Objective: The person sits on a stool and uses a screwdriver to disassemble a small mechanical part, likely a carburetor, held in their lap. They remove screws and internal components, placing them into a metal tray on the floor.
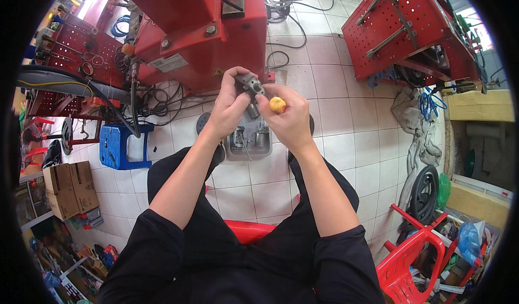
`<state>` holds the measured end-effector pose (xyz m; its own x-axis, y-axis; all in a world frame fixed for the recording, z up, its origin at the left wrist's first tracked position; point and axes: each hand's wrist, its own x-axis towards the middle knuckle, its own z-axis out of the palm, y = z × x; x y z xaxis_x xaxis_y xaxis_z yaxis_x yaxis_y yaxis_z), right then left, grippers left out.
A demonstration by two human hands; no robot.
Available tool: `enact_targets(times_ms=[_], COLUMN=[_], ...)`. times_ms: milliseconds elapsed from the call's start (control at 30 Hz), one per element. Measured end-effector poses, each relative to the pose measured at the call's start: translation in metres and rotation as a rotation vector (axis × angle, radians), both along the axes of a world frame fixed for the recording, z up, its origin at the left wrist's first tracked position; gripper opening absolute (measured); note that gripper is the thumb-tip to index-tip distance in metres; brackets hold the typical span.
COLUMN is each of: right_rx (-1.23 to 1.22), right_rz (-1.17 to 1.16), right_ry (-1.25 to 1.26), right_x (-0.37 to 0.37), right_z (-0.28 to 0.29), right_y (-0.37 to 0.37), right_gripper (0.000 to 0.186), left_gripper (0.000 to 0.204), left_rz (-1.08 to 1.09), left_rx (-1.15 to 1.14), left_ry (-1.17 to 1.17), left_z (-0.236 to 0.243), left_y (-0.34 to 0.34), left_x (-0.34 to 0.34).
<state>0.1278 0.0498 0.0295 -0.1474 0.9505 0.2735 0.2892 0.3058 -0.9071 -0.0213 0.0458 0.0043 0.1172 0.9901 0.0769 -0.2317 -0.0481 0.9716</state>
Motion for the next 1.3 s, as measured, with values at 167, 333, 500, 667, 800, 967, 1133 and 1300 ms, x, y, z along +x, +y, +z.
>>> enact_targets(times_ms=[167,333,500,667,800,967,1133,1300], right_rx=[0.022,-0.097,-0.239,-0.377,-0.385,-0.407,-0.436,-0.387], right_rz=[0.006,0.006,0.072,0.108,0.13,0.079,0.013,0.002], right_ry=[-0.023,0.092,0.192,0.431,0.568,0.475,0.331,0.347], right_x=[0.0,0.002,0.004,0.008,0.009,0.011,0.014,0.013], right_z=[0.0,-0.001,0.007,0.016,0.017,0.015,0.021,0.019], right_y=[-0.001,0.001,0.001,0.004,0.006,0.01,0.01,0.01], right_gripper=[0.017,0.017,0.021,0.026,0.024,0.02,0.022,0.02], left_gripper=[0.044,0.047,0.044,0.037,0.036,0.05,0.059,0.062], left_rz=[-0.003,-0.031,0.046,0.075,0.058,0.129,0.1,0.079], left_rx=[-0.004,-0.081,-0.221,-0.346,-0.4,-0.251,-0.031,0.071], left_ry=[0.019,-0.041,-0.292,-0.661,-0.703,-0.231,0.118,0.317], left_z=[-0.005,0.009,-0.002,-0.006,-0.006,-0.002,0.0,0.005], left_y=[0.001,0.0,0.001,0.005,0.005,0.006,0.005,0.002], left_x=[-0.002,0.0,0.001,-0.009,-0.012,-0.005,-0.002,-0.001])
